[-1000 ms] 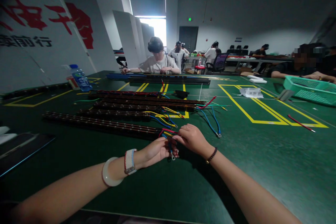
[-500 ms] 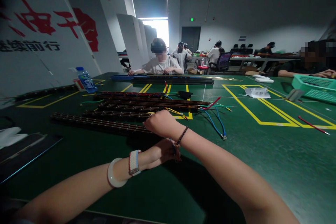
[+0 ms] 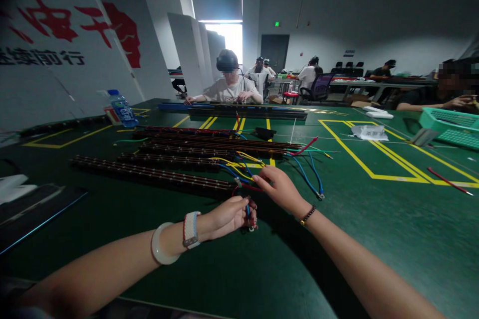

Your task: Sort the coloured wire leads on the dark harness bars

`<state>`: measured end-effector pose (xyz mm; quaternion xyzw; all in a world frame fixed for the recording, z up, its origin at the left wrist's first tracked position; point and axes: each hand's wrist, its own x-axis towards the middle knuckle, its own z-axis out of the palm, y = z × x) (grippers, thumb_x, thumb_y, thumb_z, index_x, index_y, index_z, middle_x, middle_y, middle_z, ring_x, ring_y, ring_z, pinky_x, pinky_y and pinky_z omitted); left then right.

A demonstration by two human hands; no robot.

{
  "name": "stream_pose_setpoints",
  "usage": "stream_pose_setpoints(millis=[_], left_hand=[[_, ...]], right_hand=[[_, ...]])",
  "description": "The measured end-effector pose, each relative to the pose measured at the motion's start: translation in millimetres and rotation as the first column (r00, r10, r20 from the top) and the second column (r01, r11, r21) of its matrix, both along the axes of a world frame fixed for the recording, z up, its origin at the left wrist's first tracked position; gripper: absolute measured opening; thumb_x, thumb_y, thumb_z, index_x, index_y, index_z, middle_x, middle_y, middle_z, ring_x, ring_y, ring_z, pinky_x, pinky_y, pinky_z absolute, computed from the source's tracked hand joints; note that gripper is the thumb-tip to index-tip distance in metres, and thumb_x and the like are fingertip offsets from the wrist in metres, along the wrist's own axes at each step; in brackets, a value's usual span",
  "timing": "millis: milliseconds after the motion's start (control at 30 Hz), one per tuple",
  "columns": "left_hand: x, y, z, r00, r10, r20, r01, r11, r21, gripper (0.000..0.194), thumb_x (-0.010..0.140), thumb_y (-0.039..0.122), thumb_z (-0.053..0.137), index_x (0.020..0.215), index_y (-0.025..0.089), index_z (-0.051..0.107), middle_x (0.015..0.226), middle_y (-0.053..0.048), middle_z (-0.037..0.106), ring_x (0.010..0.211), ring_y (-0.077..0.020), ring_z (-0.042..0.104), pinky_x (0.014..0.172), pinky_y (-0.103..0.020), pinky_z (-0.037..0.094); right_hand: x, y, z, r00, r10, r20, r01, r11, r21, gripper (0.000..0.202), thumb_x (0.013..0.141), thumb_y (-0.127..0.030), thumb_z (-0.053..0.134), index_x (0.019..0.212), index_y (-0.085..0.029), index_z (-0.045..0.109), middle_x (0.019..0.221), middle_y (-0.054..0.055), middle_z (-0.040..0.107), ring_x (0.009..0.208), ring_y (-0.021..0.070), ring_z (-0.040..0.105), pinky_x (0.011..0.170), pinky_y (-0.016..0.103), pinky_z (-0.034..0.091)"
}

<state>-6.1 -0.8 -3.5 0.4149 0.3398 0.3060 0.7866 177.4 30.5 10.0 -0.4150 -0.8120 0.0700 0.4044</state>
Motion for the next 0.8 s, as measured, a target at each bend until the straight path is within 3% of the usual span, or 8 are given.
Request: stream_pose_setpoints(millis=[100, 200, 433, 600, 800], left_hand=[[1, -2, 4.5, 1.0, 0.016, -0.017, -0.016, 1.0, -0.016, 0.025, 0.095, 0.024, 0.03, 0.085, 0.009, 0.048, 0.067, -0.006, 0.054, 0.06, -0.0136, 0.057, 0.068, -0.031, 0.045], [2, -6, 7.5, 0.998, 0.063, -0.026, -0.064, 0.998, -0.029, 0.022, 0.095, 0.025, 0.034, 0.087, 0.01, 0.047, 0.068, -0.005, 0.054, 0.059, -0.0123, 0.056, 0.066, -0.028, 0.044], [3, -11, 8.2, 0.992, 0.1, -0.078, -0.098, 0.995, 0.024, 0.021, 0.094, 0.029, 0.038, 0.088, 0.01, 0.046, 0.072, -0.005, 0.054, 0.062, -0.012, 0.056, 0.064, -0.027, 0.044], [-1, -8, 14.5, 0.963, 0.034, -0.268, -0.017, 0.998, 0.066, 0.023, 0.095, 0.03, 0.031, 0.086, 0.012, 0.043, 0.061, 0.0, 0.048, 0.051, -0.0095, 0.049, 0.057, -0.025, 0.041], [-11, 2, 22.9, 0.857, -0.107, -0.504, 0.188, 0.976, 0.112, 0.027, 0.093, 0.034, 0.033, 0.079, 0.013, 0.044, 0.051, 0.003, 0.042, 0.04, -0.0076, 0.038, 0.047, -0.023, 0.036]], right_hand=[[9, -3, -19.3, 0.992, -0.02, 0.125, 0.022, 1.0, -0.018, 0.044, 0.09, -0.052, 0.044, 0.09, -0.011, 0.06, 0.086, 0.007, 0.055, 0.078, 0.0087, 0.046, 0.071, 0.019, 0.032], [10, -3, -30.7, 0.97, -0.028, 0.24, 0.036, 0.999, -0.032, 0.044, 0.092, -0.05, 0.041, 0.086, -0.012, 0.062, 0.079, 0.006, 0.054, 0.074, 0.0088, 0.045, 0.071, 0.02, 0.03], [7, 1, -37.0, 0.972, -0.061, 0.227, 0.08, 0.994, -0.076, 0.048, 0.094, -0.05, 0.037, 0.077, -0.011, 0.06, 0.073, 0.005, 0.054, 0.068, 0.008, 0.044, 0.066, 0.02, 0.026], [7, 1, -40.6, 0.974, -0.075, 0.215, 0.1, 0.989, -0.108, 0.047, 0.093, -0.05, 0.037, 0.08, -0.012, 0.06, 0.074, 0.004, 0.055, 0.069, 0.0076, 0.044, 0.065, 0.019, 0.026], [7, 3, -42.0, 0.978, -0.068, 0.197, 0.1, 0.982, -0.161, 0.044, 0.093, -0.049, 0.039, 0.083, -0.012, 0.062, 0.077, 0.004, 0.056, 0.071, 0.0069, 0.046, 0.065, 0.018, 0.026]])
